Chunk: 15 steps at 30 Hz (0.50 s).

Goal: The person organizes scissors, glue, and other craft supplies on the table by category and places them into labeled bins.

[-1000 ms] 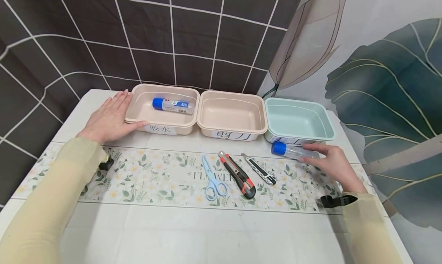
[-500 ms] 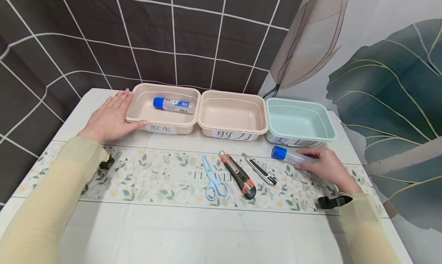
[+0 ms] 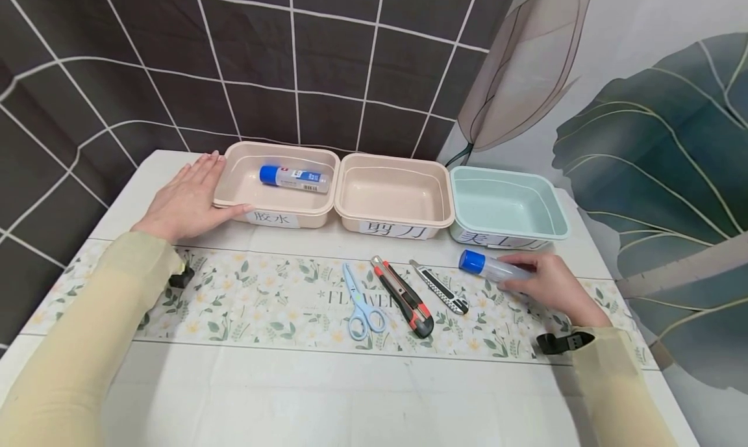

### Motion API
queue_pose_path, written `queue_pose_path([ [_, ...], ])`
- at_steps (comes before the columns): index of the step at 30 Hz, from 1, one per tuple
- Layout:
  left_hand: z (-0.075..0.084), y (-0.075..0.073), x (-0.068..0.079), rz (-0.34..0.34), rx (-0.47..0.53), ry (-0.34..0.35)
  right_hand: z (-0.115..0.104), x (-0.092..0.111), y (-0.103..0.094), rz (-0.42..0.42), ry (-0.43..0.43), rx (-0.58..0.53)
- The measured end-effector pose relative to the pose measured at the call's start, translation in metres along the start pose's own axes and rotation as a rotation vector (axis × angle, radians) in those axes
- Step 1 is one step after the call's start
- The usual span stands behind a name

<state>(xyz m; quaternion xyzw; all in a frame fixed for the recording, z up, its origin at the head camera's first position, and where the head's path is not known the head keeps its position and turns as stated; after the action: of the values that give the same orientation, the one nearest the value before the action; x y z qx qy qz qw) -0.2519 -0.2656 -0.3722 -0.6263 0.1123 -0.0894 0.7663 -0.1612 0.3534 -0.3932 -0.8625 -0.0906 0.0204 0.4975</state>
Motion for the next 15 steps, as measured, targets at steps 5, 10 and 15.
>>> queue_pose_path([
  [5, 0.001, -0.001, -0.001, 0.009, 0.004, 0.012, -0.001, 0.003, 0.000, 0.008, -0.004, -0.002],
  [10, 0.000, -0.001, 0.003, 0.022, 0.018, 0.016, -0.008, 0.001, -0.005, 0.026, -0.028, 0.009],
  [15, 0.000, -0.001, 0.002, 0.020, 0.026, 0.017, -0.018, 0.002, -0.011, 0.049, -0.066, 0.014],
])
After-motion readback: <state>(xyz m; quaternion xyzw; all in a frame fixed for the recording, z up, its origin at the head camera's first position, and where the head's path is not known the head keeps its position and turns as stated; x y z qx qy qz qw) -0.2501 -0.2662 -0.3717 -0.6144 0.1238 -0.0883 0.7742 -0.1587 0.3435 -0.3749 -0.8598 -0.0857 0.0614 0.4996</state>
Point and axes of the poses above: each hand's wrist, its own x-axis away from the middle knuckle, its own y-axis out of the palm, z = x × y, the point moved 3 cm from there along -x, towards the middle knuckle, and after that the axes turned 2 degrees about z, right-handed, at the moved point
